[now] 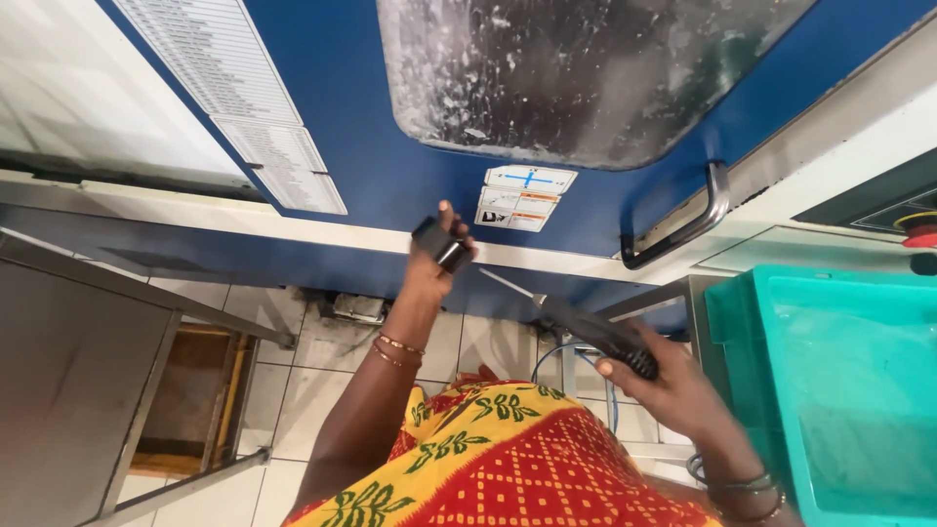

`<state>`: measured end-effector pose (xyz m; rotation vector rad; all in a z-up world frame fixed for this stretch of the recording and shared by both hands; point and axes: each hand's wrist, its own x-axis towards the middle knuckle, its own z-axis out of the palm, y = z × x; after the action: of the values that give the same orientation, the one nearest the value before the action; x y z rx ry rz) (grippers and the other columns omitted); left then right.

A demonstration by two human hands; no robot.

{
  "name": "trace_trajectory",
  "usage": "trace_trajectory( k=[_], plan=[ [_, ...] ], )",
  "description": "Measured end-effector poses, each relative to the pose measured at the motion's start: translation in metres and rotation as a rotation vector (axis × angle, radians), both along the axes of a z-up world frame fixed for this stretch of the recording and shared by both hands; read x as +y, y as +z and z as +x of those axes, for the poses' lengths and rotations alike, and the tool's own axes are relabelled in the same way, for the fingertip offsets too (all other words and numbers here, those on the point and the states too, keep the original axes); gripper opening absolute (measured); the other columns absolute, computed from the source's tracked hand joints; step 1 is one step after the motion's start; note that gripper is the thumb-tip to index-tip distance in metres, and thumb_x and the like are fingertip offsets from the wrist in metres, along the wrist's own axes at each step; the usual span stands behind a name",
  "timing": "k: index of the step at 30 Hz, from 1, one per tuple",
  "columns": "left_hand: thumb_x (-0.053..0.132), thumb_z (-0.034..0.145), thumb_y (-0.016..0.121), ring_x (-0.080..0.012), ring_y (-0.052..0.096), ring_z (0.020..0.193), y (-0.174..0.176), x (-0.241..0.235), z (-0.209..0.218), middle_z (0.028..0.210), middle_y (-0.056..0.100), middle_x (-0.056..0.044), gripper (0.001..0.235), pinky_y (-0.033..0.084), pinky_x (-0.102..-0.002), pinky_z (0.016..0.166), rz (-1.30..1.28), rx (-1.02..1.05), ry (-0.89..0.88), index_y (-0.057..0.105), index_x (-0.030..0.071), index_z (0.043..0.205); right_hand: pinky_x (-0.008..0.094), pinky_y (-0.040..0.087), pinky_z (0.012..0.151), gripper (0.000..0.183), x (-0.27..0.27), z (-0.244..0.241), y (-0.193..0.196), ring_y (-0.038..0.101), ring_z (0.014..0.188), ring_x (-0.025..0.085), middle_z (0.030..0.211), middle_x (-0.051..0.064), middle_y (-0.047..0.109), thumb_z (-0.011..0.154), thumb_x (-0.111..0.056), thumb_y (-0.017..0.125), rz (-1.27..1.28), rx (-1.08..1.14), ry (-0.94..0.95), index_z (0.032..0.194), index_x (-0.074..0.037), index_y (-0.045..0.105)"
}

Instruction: Operating a CNC lathe and inspection station to process, clean, and verify the dimensions of cylindrical metal components.

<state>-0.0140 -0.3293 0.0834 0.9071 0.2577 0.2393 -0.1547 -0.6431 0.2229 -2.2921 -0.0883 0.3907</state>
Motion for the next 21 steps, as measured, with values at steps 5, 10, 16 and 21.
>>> trace_trajectory(
  k=[5,10,16,21],
  plan=[
    [0.034,0.085,0.085,-0.0174,0.065,0.060,-0.009,0.003,0.009,0.073,0.065,-0.004,0.032,0.058,-0.033,0.058,-0.248,0.196,-0.205,0.065,0.010,0.089,0.027,0.053,0.055,0.053,-0.015,0.004,-0.022,0.064,0.062,0.012,0.070,0.003,0.068,0.082,-0.036,0.077,0.210,0.006,0.043,0.122,-0.003,0.066],
    [0.012,0.089,0.083,-0.0183,0.070,0.083,0.003,0.029,0.000,0.094,0.073,-0.010,0.027,0.059,-0.031,0.075,0.182,-0.179,-0.300,0.069,0.002,0.110,0.029,0.053,0.053,0.046,-0.043,0.011,-0.038,0.062,0.060,0.014,0.070,0.005,0.067,0.085,-0.030,0.077,0.432,0.054,0.047,0.116,0.001,0.067],
    [0.004,0.085,0.077,-0.0203,0.071,0.107,0.056,0.039,-0.013,0.117,0.075,-0.012,0.044,0.062,-0.032,0.086,0.171,-0.246,-0.641,0.065,0.001,0.128,0.029,0.047,0.052,0.028,-0.023,0.013,-0.008,0.058,0.059,0.014,0.069,0.005,0.065,0.086,-0.024,0.075,0.366,0.042,-0.109,0.099,0.000,0.069],
    [0.010,0.080,0.084,-0.0233,0.067,0.120,0.063,0.048,-0.017,0.127,0.072,-0.014,0.063,0.059,-0.035,0.094,0.352,-0.380,-0.730,0.060,0.001,0.137,0.027,0.037,0.048,0.028,-0.021,0.012,0.011,0.056,0.058,0.013,0.068,0.005,0.066,0.086,-0.027,0.072,0.397,0.042,-0.154,0.094,-0.001,0.070]
  ],
)
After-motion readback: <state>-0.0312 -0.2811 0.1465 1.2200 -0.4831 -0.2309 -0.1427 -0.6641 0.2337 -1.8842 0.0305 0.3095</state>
